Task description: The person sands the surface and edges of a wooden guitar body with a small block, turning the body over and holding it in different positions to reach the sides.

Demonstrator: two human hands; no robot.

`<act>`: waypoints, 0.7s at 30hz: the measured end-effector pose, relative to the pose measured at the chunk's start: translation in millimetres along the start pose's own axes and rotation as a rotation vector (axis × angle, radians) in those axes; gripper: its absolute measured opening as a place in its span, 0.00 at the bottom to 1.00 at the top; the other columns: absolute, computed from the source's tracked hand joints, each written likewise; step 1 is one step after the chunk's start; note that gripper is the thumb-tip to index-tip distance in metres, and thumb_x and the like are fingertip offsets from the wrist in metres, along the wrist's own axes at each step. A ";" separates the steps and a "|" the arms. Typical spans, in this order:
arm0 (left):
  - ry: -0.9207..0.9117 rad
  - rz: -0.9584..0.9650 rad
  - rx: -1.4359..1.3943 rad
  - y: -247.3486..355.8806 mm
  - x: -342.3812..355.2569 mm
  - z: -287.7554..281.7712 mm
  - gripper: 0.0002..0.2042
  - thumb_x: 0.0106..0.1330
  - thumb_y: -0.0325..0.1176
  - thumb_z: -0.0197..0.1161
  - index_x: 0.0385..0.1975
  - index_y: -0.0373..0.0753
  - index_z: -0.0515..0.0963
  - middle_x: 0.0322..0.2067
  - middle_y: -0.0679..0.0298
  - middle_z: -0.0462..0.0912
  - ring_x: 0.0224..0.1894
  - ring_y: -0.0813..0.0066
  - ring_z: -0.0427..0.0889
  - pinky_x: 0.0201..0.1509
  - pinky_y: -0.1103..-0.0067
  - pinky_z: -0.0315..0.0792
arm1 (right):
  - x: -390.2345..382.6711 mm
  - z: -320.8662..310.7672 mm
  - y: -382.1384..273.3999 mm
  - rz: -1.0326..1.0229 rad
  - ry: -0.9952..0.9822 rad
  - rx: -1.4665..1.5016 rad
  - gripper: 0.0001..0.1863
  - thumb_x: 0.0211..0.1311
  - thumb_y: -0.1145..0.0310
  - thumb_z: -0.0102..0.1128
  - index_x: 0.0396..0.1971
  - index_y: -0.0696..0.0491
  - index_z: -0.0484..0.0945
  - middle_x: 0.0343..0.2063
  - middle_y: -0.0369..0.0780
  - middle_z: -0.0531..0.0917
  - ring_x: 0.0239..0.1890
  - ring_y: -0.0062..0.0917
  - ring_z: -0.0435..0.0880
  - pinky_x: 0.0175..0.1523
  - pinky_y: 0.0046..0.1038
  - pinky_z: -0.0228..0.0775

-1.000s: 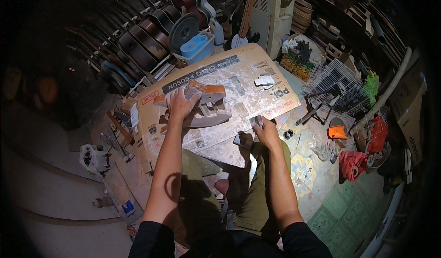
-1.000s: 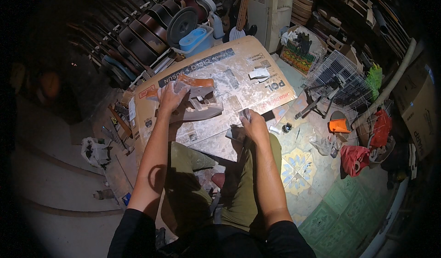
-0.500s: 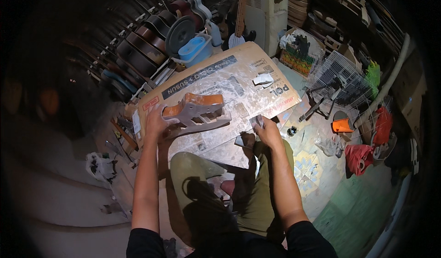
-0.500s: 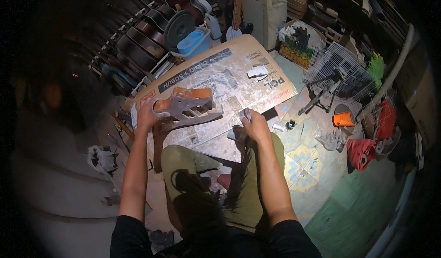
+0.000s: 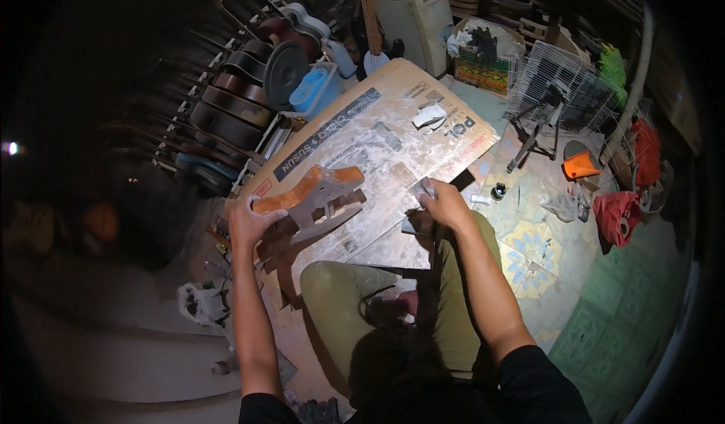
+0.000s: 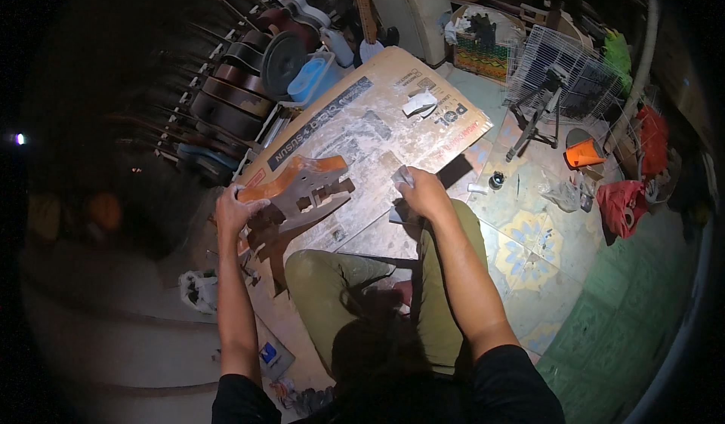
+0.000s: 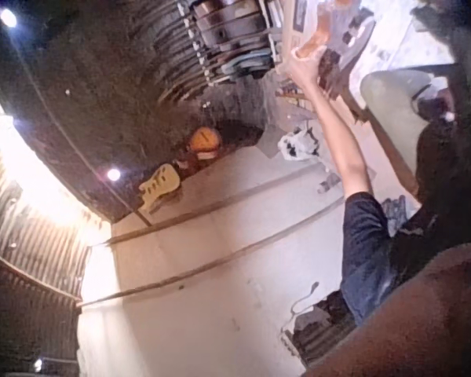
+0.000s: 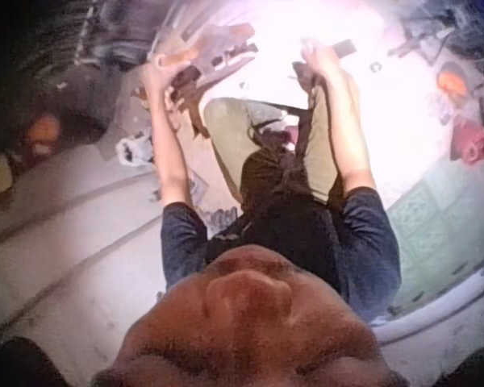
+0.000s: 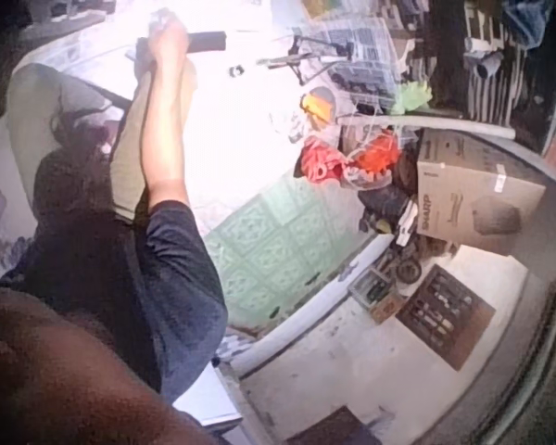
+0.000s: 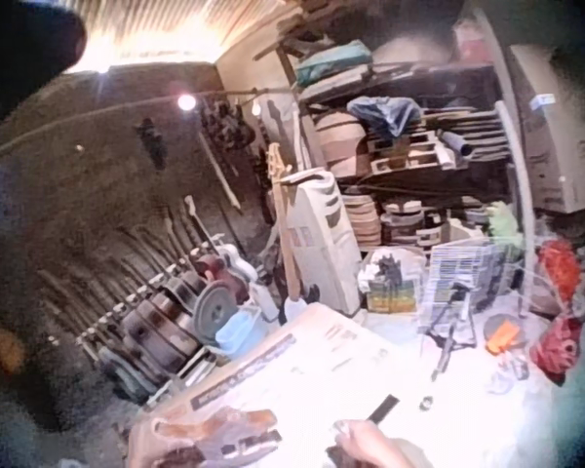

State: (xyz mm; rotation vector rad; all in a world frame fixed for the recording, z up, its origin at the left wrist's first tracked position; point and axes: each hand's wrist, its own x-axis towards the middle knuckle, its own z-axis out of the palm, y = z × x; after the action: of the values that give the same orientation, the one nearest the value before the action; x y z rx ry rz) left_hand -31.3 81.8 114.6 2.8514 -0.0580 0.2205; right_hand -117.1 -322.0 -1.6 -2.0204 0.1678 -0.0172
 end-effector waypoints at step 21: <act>0.033 -0.088 0.094 -1.6 31.3 8.3 0.38 0.39 0.54 0.82 0.47 0.33 0.78 0.40 0.42 0.83 0.46 0.47 0.83 0.49 0.64 0.76 | 6.0 6.1 4.7 -0.006 -0.056 -0.005 0.19 0.59 0.63 0.65 0.45 0.59 0.79 0.39 0.56 0.83 0.45 0.50 0.82 0.50 0.40 0.73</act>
State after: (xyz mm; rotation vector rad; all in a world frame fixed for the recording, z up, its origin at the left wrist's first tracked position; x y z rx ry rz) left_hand 0.8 80.5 111.1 2.9346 0.0861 0.2581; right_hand -111.2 -319.3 -8.8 -2.0245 0.1269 0.0358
